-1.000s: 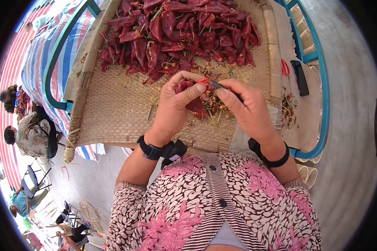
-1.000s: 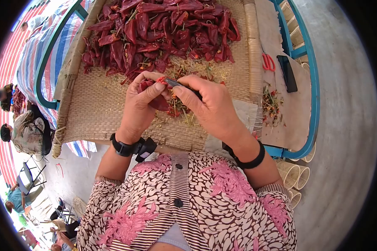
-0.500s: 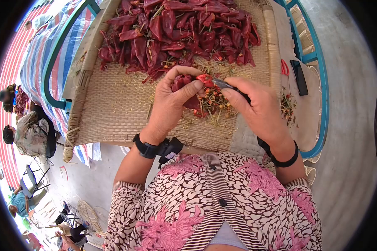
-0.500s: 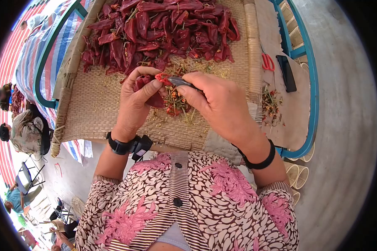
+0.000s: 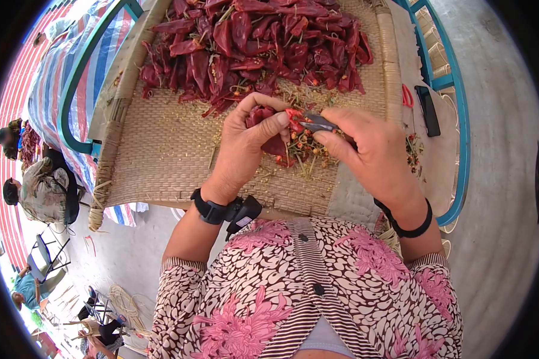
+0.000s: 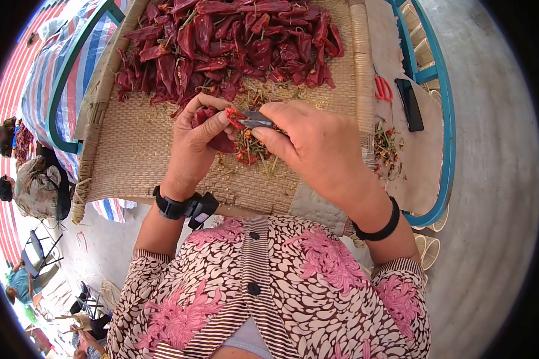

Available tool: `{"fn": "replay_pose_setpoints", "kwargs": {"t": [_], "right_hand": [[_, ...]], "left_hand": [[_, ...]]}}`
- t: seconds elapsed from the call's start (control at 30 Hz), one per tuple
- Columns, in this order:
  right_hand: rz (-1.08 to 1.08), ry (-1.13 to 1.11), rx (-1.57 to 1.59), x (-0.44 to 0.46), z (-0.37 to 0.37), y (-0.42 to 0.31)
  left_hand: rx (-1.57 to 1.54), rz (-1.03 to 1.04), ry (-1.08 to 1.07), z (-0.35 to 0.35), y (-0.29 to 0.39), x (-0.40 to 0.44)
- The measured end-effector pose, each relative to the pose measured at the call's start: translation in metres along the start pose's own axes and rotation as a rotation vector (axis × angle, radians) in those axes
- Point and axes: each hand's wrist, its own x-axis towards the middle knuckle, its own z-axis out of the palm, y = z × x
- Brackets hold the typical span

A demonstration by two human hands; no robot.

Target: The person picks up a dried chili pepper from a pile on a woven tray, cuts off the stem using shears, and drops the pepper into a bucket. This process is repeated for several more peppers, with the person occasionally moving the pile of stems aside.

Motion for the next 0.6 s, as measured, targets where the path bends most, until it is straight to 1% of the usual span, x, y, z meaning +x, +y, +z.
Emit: {"fn": "replay_pose_setpoints", "kwargs": {"t": [0.1, 0.2, 0.27, 0.37, 0.47, 0.57, 0.6], "right_hand": [[-0.043, 0.043, -0.104, -0.002, 0.0011, -0.0012], [-0.065, 0.072, -0.172, -0.0029, 0.0018, -0.0027], [-0.069, 0.097, -0.16, -0.0044, 0.0045, -0.0002], [-0.064, 0.077, -0.157, -0.0051, 0.0044, -0.001], [-0.006, 0.021, -0.038, -0.0058, 0.0041, 0.0001], [0.159, -0.116, 0.328, -0.0041, -0.0018, -0.0012], [0.161, -0.118, 0.335, -0.0044, -0.0022, -0.0007]], "left_hand": [[-0.137, -0.006, -0.004, 0.001, -0.0005, 0.0013], [-0.16, -0.045, 0.003, 0.0004, 0.0008, 0.0011], [-0.133, -0.027, 0.016, 0.0008, -0.0004, 0.0014], [-0.089, 0.021, 0.012, 0.002, -0.0012, 0.0026], [0.003, 0.024, 0.002, -0.0005, 0.0002, 0.0021], [0.047, 0.019, -0.006, -0.0015, 0.0014, 0.0007], [0.049, 0.02, -0.006, -0.0016, 0.0014, 0.0002]]}}
